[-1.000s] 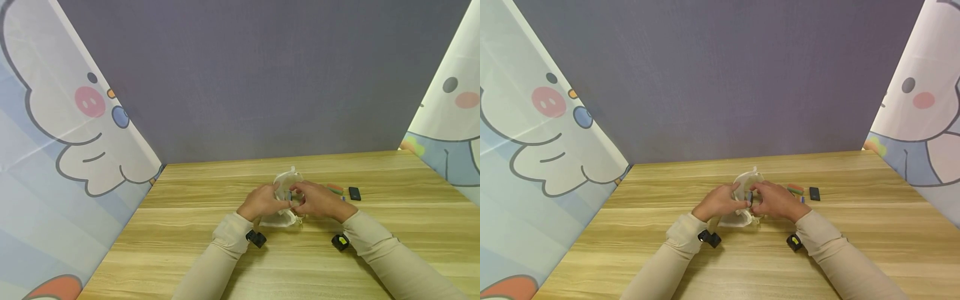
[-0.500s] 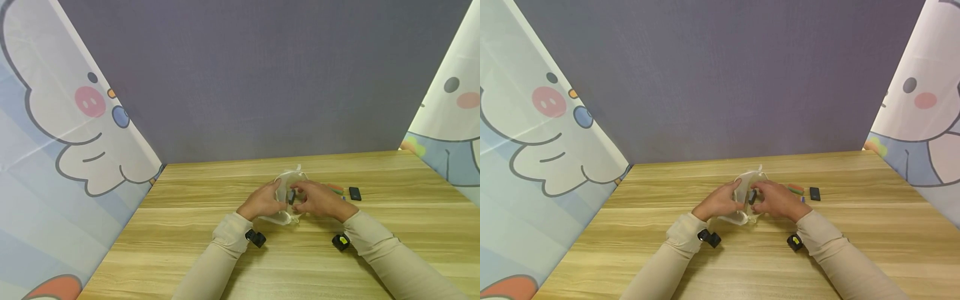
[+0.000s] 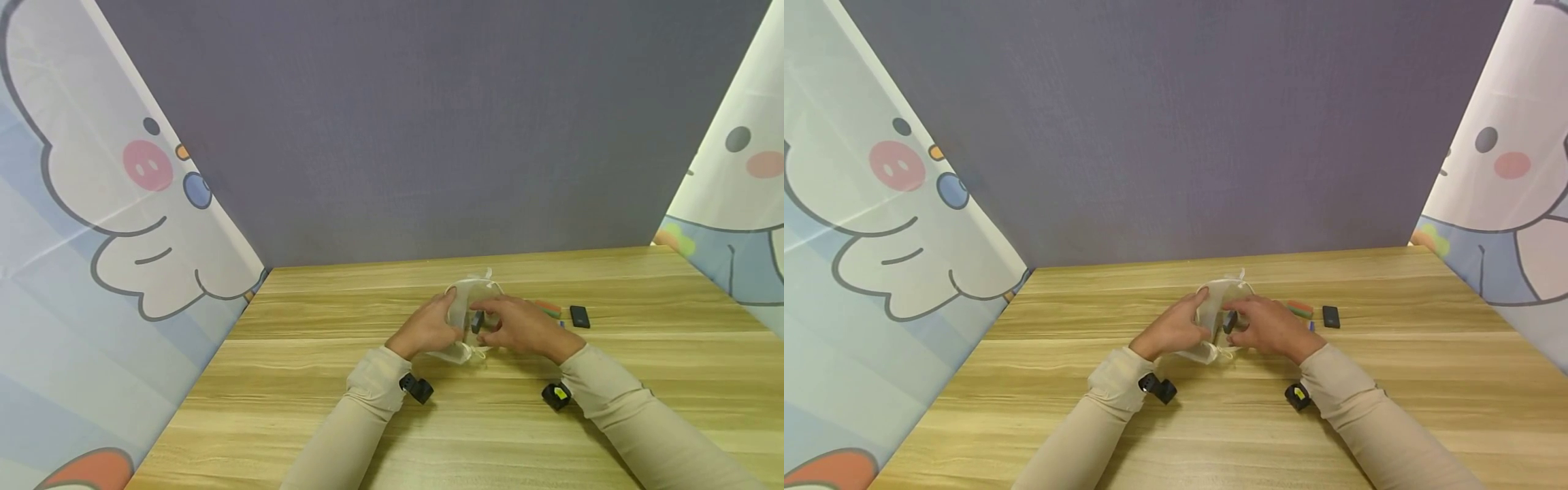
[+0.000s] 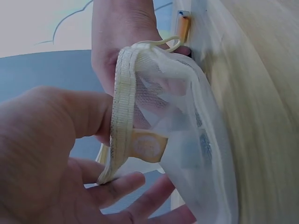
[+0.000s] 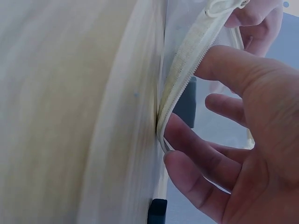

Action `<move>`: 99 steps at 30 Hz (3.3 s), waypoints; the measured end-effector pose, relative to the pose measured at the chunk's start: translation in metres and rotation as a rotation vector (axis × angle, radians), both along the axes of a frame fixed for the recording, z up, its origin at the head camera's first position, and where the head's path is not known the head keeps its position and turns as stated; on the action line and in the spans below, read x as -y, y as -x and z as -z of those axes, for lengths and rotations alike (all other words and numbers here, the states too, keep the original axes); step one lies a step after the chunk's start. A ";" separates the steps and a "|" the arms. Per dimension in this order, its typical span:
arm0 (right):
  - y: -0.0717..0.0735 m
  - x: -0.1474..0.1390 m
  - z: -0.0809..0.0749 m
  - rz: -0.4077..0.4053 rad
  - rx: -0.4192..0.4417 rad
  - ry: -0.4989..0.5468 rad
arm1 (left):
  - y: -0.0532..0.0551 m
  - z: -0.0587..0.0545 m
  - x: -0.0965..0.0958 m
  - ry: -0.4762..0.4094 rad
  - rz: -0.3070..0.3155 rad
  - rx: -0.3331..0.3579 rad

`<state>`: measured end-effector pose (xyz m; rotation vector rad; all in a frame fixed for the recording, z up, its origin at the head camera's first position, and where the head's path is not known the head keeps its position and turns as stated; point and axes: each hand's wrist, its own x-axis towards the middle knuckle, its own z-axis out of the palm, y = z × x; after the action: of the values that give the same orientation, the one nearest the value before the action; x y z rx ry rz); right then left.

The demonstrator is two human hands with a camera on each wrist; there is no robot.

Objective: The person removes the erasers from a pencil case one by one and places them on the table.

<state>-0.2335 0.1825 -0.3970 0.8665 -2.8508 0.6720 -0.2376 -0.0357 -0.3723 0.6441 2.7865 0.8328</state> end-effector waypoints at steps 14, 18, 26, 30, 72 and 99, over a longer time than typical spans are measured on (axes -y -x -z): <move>-0.001 -0.001 -0.002 0.074 -0.035 -0.063 | 0.006 0.010 0.001 -0.075 0.039 -0.049; -0.002 -0.002 -0.001 0.064 -0.037 -0.053 | 0.007 0.011 0.001 -0.083 0.052 -0.055; -0.001 -0.004 0.000 0.052 -0.031 -0.030 | 0.007 0.011 0.001 -0.108 0.071 -0.080; -0.001 -0.004 0.000 0.049 -0.016 -0.027 | 0.007 0.012 0.001 -0.130 0.072 -0.076; 0.003 -0.006 0.001 0.076 0.032 0.019 | 0.005 0.010 0.002 0.074 -0.076 -0.110; 0.000 -0.005 0.000 0.059 0.059 0.097 | 0.002 0.012 -0.002 0.150 -0.077 -0.169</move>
<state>-0.2334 0.1875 -0.3974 0.7581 -2.8551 0.8343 -0.2398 -0.0339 -0.3847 0.6122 3.0071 0.5993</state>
